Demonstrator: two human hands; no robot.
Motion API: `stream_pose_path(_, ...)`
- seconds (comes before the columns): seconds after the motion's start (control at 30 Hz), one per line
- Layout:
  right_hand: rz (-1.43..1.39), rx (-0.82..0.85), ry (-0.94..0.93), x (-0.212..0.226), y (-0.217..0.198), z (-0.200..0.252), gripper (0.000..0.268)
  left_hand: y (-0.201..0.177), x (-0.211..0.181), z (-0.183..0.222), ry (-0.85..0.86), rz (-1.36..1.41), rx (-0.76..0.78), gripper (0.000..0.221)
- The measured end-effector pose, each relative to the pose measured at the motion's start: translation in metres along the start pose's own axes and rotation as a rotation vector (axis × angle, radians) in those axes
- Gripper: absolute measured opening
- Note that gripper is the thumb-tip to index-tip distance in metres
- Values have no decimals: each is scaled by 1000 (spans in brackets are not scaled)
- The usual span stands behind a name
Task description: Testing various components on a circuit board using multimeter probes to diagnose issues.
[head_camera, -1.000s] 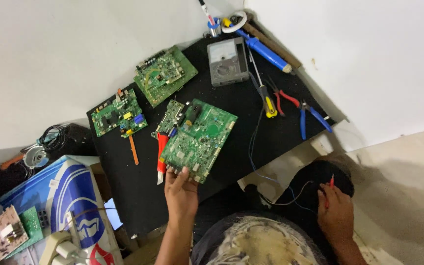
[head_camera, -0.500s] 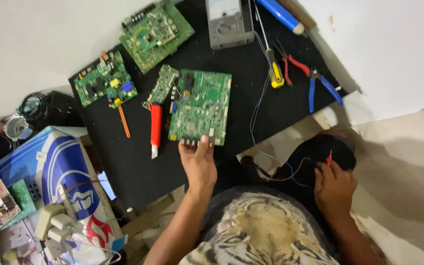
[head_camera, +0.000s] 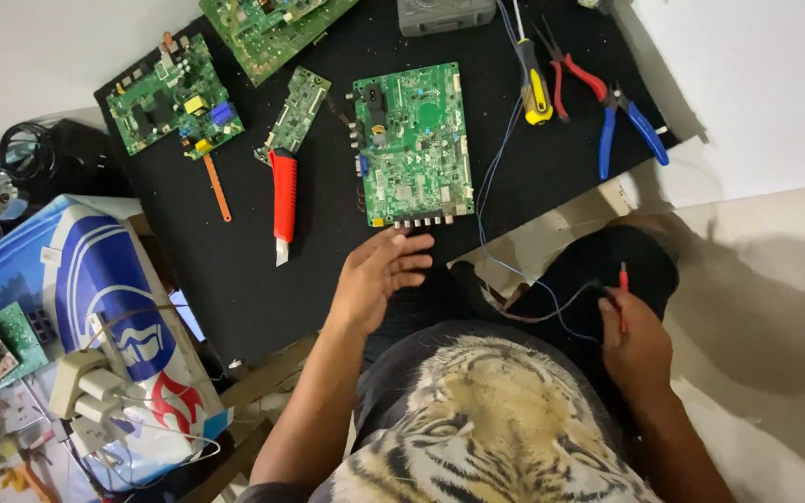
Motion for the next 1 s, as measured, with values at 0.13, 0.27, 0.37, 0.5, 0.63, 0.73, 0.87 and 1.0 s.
stream_pose_path(0.13, -461, -55, -179, 12, 7, 14, 15, -4, -15, 13, 17, -341, 40, 40)
stream_pose_path(0.27, -553, -199, -489, 129, -38, -34, 12, 24, -52, 22, 333, -432, 17, 26)
stream_pose_path(0.37, -518, -225, -634, 161, -30, -55, 19, 94, -104, 60, 918, -616, 355, 47)
stream_pose_path(0.5, -515, -312, -679, 184, -46, -73, 7, 140, -119, 88, 1118, -673, 587, 39)
stream_pose_path(0.63, -464, -372, -609, 182, -69, -87, 23, 138, -138, 92, 1245, -559, 620, 33)
stream_pose_path(0.73, -815, -425, -287, 90, -70, -64, 22, 108, -143, 72, 1213, -426, 502, 20)
stream_pose_path(0.87, -2179, 457, 167, 35, -112, -53, 60, 60, -165, 78, 1251, -339, 283, 15)
stream_pose_path(1.0, -1610, -153, -414, 3, -195, -6, 41, 23, -104, 30, 771, 344, 241, 22)
Point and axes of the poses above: each hand's wrist, its own z-axis away from the middle knuckle, its own y-axis out of the palm, x = y × z, the point moved 9 cm from there along -z, towards the middle knuckle, and after that the axes turned 5 degrees about -z, right-handed, at the moved point
